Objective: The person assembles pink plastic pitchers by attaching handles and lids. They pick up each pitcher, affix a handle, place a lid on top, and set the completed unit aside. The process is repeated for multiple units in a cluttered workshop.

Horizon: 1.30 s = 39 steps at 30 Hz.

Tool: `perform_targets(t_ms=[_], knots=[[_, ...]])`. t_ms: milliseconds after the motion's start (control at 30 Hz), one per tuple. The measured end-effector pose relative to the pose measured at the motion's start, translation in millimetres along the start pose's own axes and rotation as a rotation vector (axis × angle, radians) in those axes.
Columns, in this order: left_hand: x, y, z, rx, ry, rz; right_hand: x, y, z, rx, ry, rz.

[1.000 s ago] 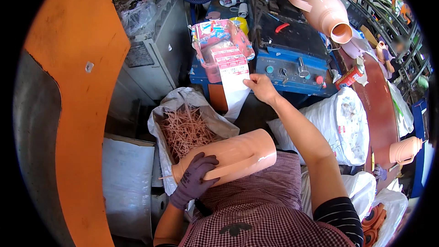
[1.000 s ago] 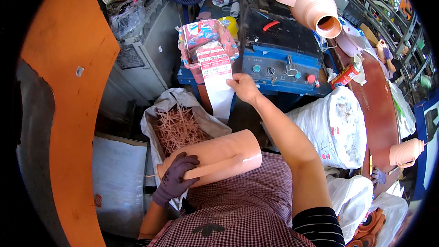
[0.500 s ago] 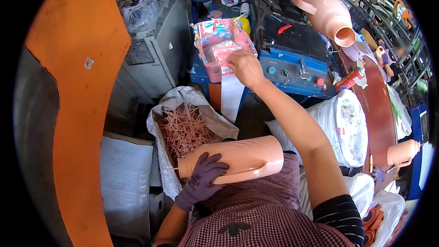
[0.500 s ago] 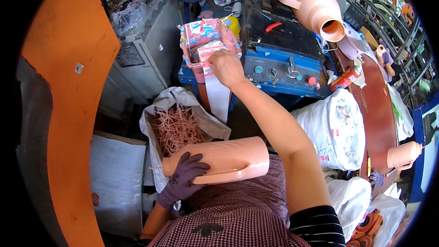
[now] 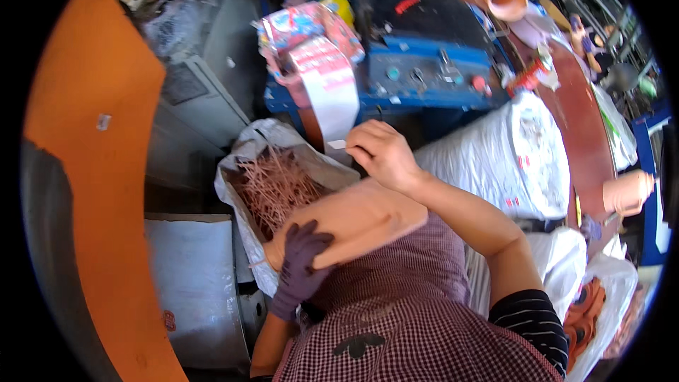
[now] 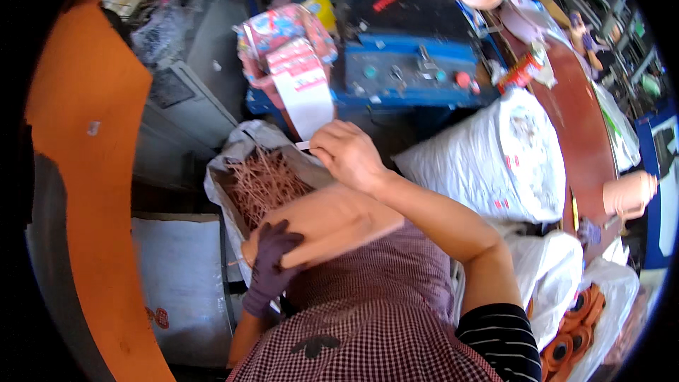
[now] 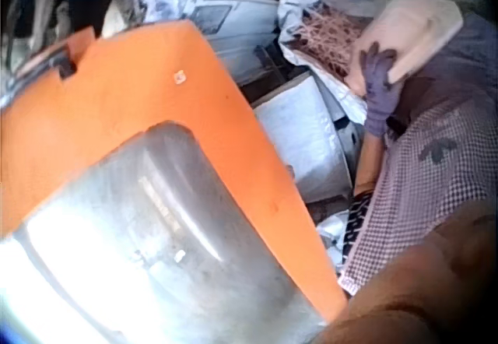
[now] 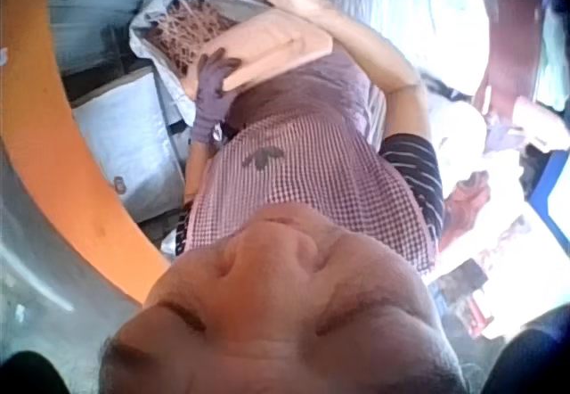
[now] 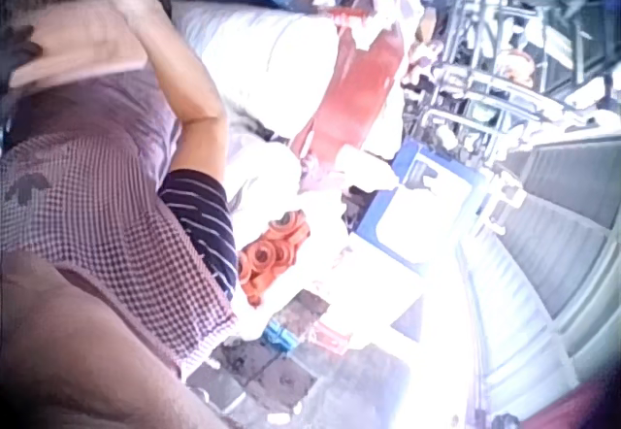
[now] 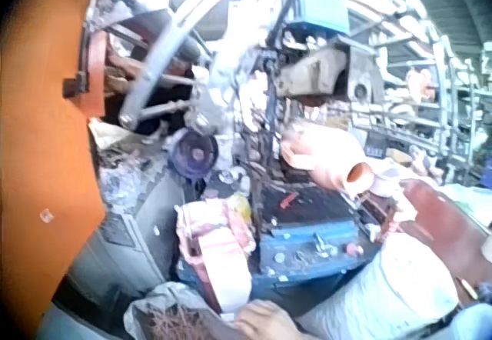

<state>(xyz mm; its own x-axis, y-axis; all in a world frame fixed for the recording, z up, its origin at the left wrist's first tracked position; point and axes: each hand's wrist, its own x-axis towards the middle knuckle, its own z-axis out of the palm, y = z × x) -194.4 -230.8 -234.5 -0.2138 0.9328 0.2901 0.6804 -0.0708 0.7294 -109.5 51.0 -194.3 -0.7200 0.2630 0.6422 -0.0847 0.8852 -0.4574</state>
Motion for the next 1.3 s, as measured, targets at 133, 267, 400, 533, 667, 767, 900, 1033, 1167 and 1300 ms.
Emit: perform_targets(t_ms=[133, 267, 400, 533, 667, 767, 900, 1033, 1167, 1300], knots=[[-2, 6, 5, -0.006, 0.042, -0.076, -86, -4, -59, 0.470, 0.299, 0.763], [2, 16, 9, 0.071, -0.010, -0.080, -143, -15, -91, 0.671, 0.340, 1.106], [3, 23, 14, 0.023, -0.020, -0.117, -178, -31, -79, 0.750, 0.294, 1.184], [2, 26, 16, 0.054, -0.045, -0.106, -182, -33, -64, 0.792, 0.333, 1.209], [2, 31, 20, 0.083, -0.043, -0.112, -185, -35, -51, 0.782, 0.360, 1.191], [2, 35, 24, 0.090, -0.020, -0.125, -189, -31, -47, 0.781, 0.389, 1.205], [1, 35, 23, 0.112, -0.020, -0.108, -191, -31, -44, 0.776, 0.404, 1.202], [4, 35, 21, 0.119, -0.032, -0.094, -189, -31, -42, 0.743, 0.411, 1.197], [6, 37, 22, 0.137, -0.038, -0.081, -191, -28, -39, 0.652, 0.383, 1.186], [4, 43, 26, 0.194, -0.043, -0.066, -184, -28, -48, 0.269, 0.172, 1.188]])
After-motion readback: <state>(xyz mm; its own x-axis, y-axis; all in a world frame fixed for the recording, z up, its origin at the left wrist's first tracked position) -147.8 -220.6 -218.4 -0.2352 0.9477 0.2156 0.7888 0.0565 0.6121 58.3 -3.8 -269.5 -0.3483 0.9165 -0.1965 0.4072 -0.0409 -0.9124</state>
